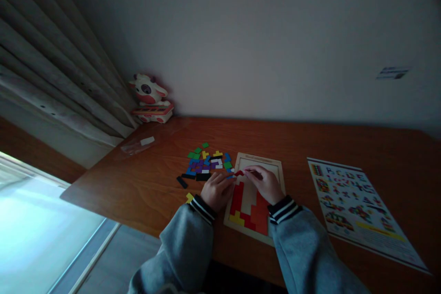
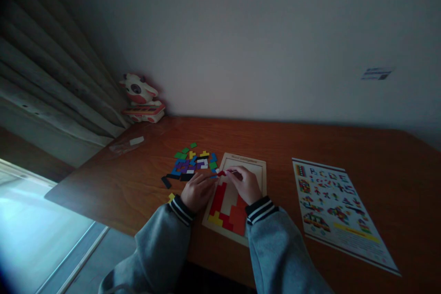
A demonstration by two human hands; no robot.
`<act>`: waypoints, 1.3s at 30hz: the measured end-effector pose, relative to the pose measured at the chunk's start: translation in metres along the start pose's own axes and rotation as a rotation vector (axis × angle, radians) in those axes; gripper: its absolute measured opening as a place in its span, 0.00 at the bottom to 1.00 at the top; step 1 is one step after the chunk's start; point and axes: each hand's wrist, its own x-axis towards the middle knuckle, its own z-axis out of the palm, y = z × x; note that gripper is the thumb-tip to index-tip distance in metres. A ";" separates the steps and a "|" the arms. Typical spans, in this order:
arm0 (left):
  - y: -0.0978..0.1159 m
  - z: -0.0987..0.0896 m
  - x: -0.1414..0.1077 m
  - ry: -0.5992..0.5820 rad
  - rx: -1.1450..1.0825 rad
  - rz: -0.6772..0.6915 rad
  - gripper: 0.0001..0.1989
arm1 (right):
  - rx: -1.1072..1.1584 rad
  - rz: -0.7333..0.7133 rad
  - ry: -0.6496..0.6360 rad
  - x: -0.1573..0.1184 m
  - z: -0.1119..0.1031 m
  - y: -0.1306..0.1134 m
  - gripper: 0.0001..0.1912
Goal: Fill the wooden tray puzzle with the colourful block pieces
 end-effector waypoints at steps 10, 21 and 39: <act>0.001 0.001 0.000 -0.100 -0.030 0.030 0.12 | -0.169 -0.056 -0.024 0.004 0.006 0.005 0.15; -0.004 0.009 -0.006 -0.213 0.004 0.057 0.12 | -0.329 -0.173 -0.081 0.002 0.012 0.008 0.09; 0.004 0.003 -0.004 -0.193 0.057 0.165 0.12 | -0.394 -0.289 0.155 -0.076 -0.036 -0.007 0.11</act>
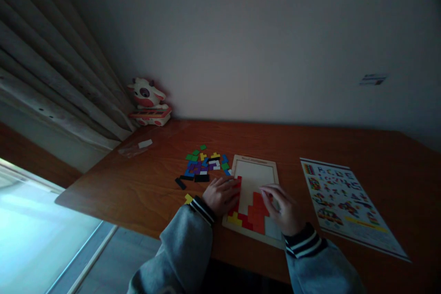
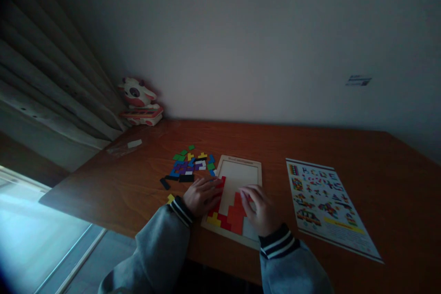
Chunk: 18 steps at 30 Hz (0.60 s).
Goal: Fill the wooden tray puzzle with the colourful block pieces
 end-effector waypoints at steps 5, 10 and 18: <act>0.004 -0.004 0.000 -0.088 -0.103 0.036 0.26 | -0.117 -0.066 -0.046 -0.050 -0.009 -0.012 0.21; 0.002 -0.002 -0.002 -0.098 -0.144 0.021 0.24 | -0.184 -0.038 -0.137 -0.074 -0.014 -0.019 0.32; 0.000 0.003 -0.003 -0.038 -0.165 0.016 0.11 | -0.166 0.024 -0.142 -0.071 -0.011 -0.017 0.27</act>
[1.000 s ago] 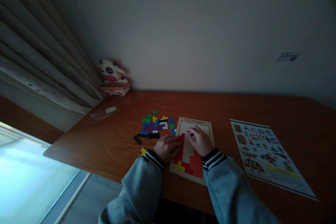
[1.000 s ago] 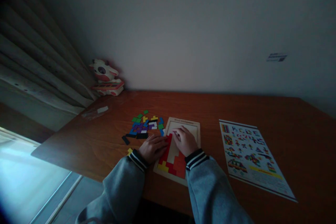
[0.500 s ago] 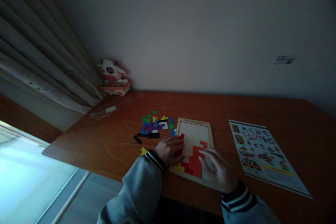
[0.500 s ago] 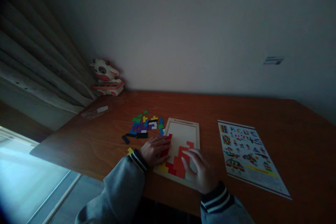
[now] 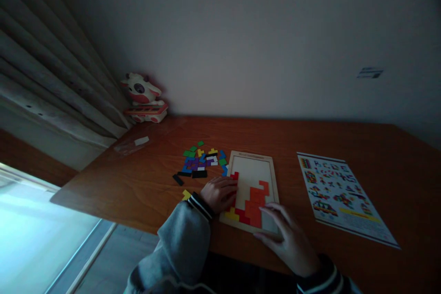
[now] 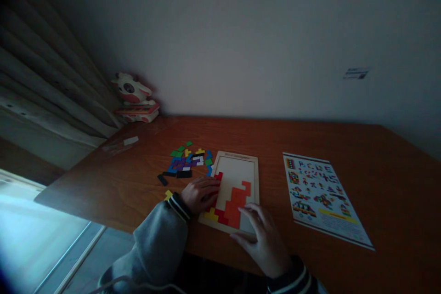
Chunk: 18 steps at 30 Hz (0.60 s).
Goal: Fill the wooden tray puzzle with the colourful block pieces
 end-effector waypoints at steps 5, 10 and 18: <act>0.004 -0.004 0.002 0.019 0.013 -0.033 0.10 | -0.013 -0.017 -0.005 0.000 -0.002 -0.001 0.27; 0.002 -0.010 0.004 0.145 0.044 -0.173 0.10 | 0.008 -0.003 0.008 0.001 -0.003 0.001 0.26; -0.040 -0.029 -0.010 0.377 0.236 -0.441 0.12 | 0.033 0.005 0.059 0.001 -0.005 0.002 0.17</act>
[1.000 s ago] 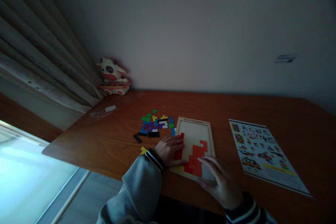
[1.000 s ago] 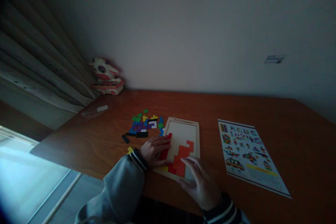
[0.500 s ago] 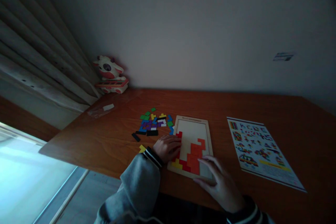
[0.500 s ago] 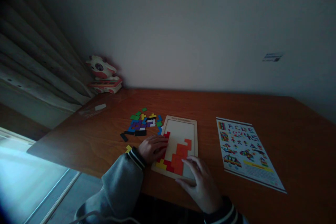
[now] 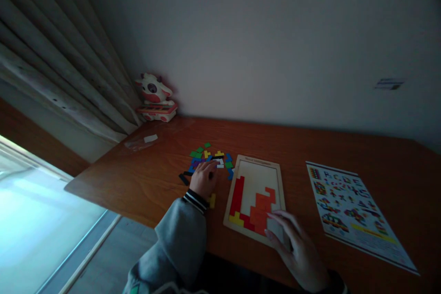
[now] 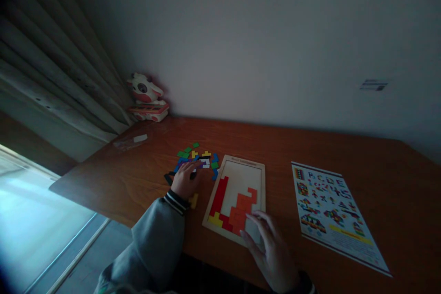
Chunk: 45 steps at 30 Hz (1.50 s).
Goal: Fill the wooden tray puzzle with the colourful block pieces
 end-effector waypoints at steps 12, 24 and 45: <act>-0.093 -0.017 0.037 -0.130 0.268 -0.473 0.15 | -0.047 0.043 0.011 0.054 0.024 -0.021 0.13; -0.095 -0.006 0.033 -0.131 0.159 -0.482 0.18 | -0.259 0.281 -0.181 0.191 0.114 -0.037 0.09; -0.088 0.006 0.036 -0.142 -0.077 -0.227 0.05 | 0.144 0.231 -0.316 0.198 0.131 -0.017 0.11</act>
